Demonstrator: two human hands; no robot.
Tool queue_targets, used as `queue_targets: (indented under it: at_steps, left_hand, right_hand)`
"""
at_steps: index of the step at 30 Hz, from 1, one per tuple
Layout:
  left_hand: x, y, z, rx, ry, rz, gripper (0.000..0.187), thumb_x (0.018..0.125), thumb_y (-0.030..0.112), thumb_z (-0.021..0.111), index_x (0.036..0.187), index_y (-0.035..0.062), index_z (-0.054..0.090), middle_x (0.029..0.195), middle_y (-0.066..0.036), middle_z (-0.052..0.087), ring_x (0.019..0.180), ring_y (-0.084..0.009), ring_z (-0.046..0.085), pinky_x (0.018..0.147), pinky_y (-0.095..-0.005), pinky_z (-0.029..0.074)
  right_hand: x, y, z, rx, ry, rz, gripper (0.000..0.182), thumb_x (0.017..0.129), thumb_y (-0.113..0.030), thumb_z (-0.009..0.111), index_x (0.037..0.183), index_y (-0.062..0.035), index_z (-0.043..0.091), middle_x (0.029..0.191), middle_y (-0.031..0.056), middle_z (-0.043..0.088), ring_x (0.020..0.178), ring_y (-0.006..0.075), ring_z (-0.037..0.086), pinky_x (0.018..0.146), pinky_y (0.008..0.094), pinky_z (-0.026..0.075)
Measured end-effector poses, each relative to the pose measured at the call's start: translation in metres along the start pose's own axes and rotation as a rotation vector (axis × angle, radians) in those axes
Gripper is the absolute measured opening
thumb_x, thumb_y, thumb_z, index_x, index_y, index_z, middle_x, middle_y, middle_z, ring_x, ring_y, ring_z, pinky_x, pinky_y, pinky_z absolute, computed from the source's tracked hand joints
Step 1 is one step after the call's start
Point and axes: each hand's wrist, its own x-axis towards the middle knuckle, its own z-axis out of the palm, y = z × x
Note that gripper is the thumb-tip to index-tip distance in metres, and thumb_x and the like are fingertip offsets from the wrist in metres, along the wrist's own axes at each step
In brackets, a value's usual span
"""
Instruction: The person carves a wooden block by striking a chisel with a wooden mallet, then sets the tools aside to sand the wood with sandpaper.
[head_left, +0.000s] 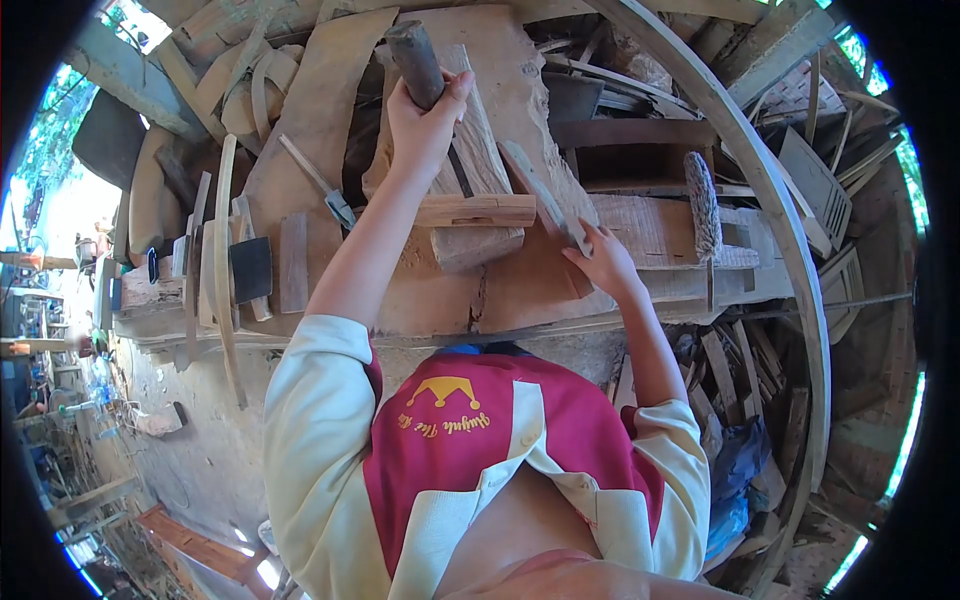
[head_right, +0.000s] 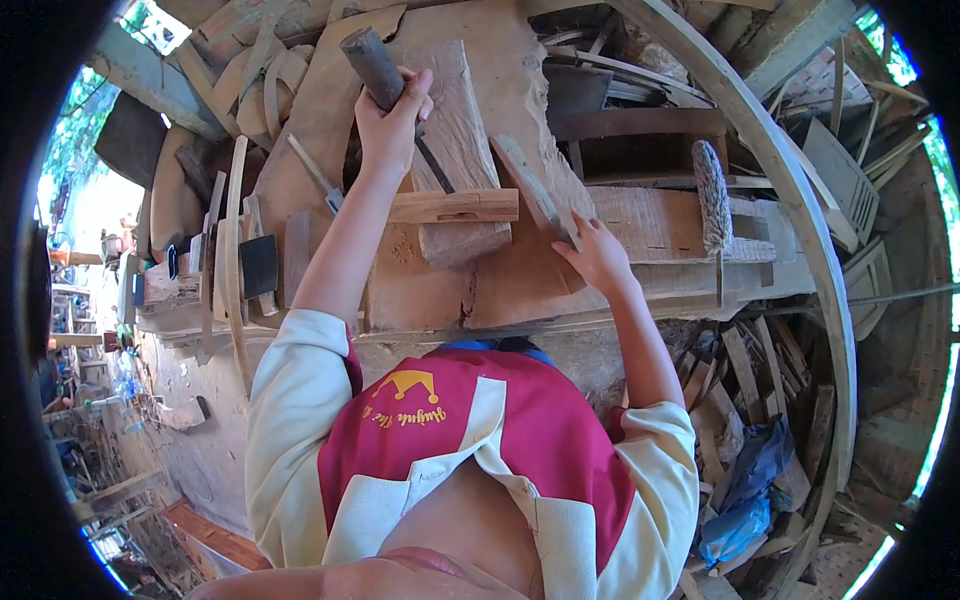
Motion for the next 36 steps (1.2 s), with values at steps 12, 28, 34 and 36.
queue_targets:
  at_steps: [12, 28, 34, 36]
  left_hand:
    - [0.006, -0.007, 0.004, 0.016, -0.083, 0.021, 0.020, 0.077, 0.009, 0.066, 0.079, 0.0041, 0.047, 0.062, 0.000, 0.046, 0.050, -0.0096, 0.044, 0.048, -0.0225, 0.033]
    - [0.004, -0.013, 0.017, 0.175, -0.087, 0.069, 0.023, 0.076, 0.015, 0.068, 0.075, 0.0055, 0.047, 0.058, 0.001, 0.047, 0.050, -0.0072, 0.045, 0.047, -0.0211, 0.034]
    - [0.006, -0.021, 0.017, 0.328, -0.106, 0.037, 0.030, 0.072, 0.025, 0.071, 0.072, 0.0041, 0.049, 0.056, 0.001, 0.050, 0.048, -0.0075, 0.047, 0.046, -0.0233, 0.037]
    - [0.008, -0.022, 0.017, 0.315, -0.104, 0.039, 0.030, 0.072, 0.025, 0.071, 0.072, 0.0041, 0.049, 0.055, 0.001, 0.050, 0.049, -0.0073, 0.047, 0.046, -0.0234, 0.038]
  right_hand:
    - [0.047, -0.072, 0.010, 0.315, 0.138, -0.361, 0.052, 0.074, -0.029, 0.065, 0.118, -0.0053, 0.049, 0.105, 0.0186, 0.056, 0.096, 0.0345, 0.053, 0.081, 0.0370, 0.043]
    - [0.049, -0.073, 0.006, 0.351, 0.102, -0.364, 0.047, 0.074, -0.027, 0.065, 0.114, -0.0057, 0.053, 0.099, 0.0189, 0.058, 0.092, 0.0351, 0.054, 0.079, 0.0374, 0.043]
    - [0.048, -0.073, 0.007, 0.355, 0.153, -0.399, 0.049, 0.073, -0.024, 0.066, 0.116, -0.0059, 0.051, 0.100, 0.0202, 0.057, 0.092, 0.0342, 0.055, 0.079, 0.0366, 0.043]
    - [0.047, -0.075, 0.003, 0.346, 0.069, -0.332, 0.050, 0.074, -0.021, 0.066, 0.120, -0.0072, 0.049, 0.105, 0.0173, 0.055, 0.096, 0.0306, 0.053, 0.083, 0.0339, 0.041]
